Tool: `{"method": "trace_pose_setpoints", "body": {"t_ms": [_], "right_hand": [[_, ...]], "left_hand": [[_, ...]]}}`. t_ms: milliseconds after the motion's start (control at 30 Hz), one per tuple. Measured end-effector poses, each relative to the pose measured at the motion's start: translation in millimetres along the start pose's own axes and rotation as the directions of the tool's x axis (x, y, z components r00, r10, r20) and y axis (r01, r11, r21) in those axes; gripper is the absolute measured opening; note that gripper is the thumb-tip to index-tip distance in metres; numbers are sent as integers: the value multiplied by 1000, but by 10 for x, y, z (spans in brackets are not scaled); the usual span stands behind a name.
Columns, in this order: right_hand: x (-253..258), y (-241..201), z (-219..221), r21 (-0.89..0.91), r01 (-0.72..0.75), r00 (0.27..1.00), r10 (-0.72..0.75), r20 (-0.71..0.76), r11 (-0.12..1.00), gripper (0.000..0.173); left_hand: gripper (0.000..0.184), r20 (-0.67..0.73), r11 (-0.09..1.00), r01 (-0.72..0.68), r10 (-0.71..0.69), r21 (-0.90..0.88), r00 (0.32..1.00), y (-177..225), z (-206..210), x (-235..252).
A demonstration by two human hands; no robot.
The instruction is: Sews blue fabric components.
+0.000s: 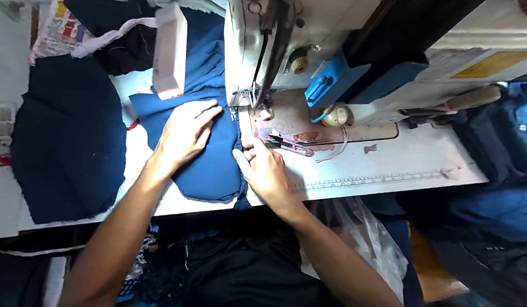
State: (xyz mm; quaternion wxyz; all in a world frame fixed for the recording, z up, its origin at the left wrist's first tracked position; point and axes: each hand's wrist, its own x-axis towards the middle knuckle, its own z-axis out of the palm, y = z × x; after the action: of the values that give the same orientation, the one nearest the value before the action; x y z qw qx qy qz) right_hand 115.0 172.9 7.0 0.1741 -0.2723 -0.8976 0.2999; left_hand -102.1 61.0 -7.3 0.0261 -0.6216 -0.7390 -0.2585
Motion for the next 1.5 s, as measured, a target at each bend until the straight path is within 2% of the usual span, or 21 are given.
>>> {"method": "trace_pose_setpoints", "body": {"t_ms": [67,133,167,200,267,333,367,433,500,567,667,733,900,1000,1067,1133,1200,1233,1300,1367,1500], "right_hand": [[-108,-8,-57,-19,-46,997,47,61,999,30],[-184,-8,-88,-31,-67,993,70,100,997,27],[-206,-4,-89,-32,-69,991,72,115,997,26],[-214,-7,-86,-21,-66,989,69,130,998,25],[-229,-33,-95,32,-49,987,43,154,998,25],[-235,-45,-135,152,-51,985,25,172,987,25],[-210,-29,-148,240,-76,982,32,184,968,25],[-114,11,-145,445,-181,971,87,224,877,23],[-88,-15,-153,610,-313,945,172,280,727,17],[-94,-33,-165,667,-360,930,198,308,652,15],[-242,-17,-260,611,-351,923,155,351,710,19],[-292,-23,-279,568,-325,932,152,330,757,18],[-299,8,-218,263,-25,995,-1,98,964,32],[-305,-8,-145,71,31,991,-40,129,997,31],[-319,-32,-77,2,56,986,-56,156,998,34],[-324,-54,-48,-29,58,985,-52,163,998,36],[-302,-68,-50,-44,51,984,-42,175,998,37],[-302,-75,-50,-48,48,983,-38,177,998,36],[-311,-84,-41,-52,57,985,-48,164,997,34],[-318,-71,-58,-50,54,985,-45,169,997,35],[-334,-58,-74,-40,36,986,-29,163,999,38]], "left_hand": [[34,-186,922,376,-356,88,916,382,-179,-321],[52,-263,671,719,-672,179,692,727,-294,-609],[67,-234,568,801,-766,191,599,808,-297,-707],[73,-189,534,822,-802,198,567,832,-266,-788],[56,-135,640,755,-743,145,655,786,-216,-849],[38,-151,715,694,-697,-82,701,682,-258,-759],[32,-178,695,663,-716,-278,675,628,-274,-697],[24,-83,441,564,-832,-699,548,571,-325,-543],[34,59,185,456,-881,-871,470,561,-356,-456],[28,45,221,432,-849,-875,526,486,-325,-375],[70,-75,519,597,-789,-611,609,389,-298,-427],[68,-197,625,641,-767,-445,611,281,-272,-463],[45,-185,628,721,-777,-292,602,253,-301,-449],[45,-113,624,761,-781,-179,614,275,-308,-444],[46,-83,613,790,-786,12,612,321,-337,-435],[47,-169,600,768,-752,225,637,473,-392,-386],[39,-282,695,618,-550,367,786,671,-385,-272],[32,-299,830,436,-343,348,891,725,-313,-228],[28,-126,992,-17,33,127,991,663,-122,-126],[35,96,983,-149,159,-105,983,389,86,-116],[38,199,976,-143,175,-166,964,138,103,-176]]}}
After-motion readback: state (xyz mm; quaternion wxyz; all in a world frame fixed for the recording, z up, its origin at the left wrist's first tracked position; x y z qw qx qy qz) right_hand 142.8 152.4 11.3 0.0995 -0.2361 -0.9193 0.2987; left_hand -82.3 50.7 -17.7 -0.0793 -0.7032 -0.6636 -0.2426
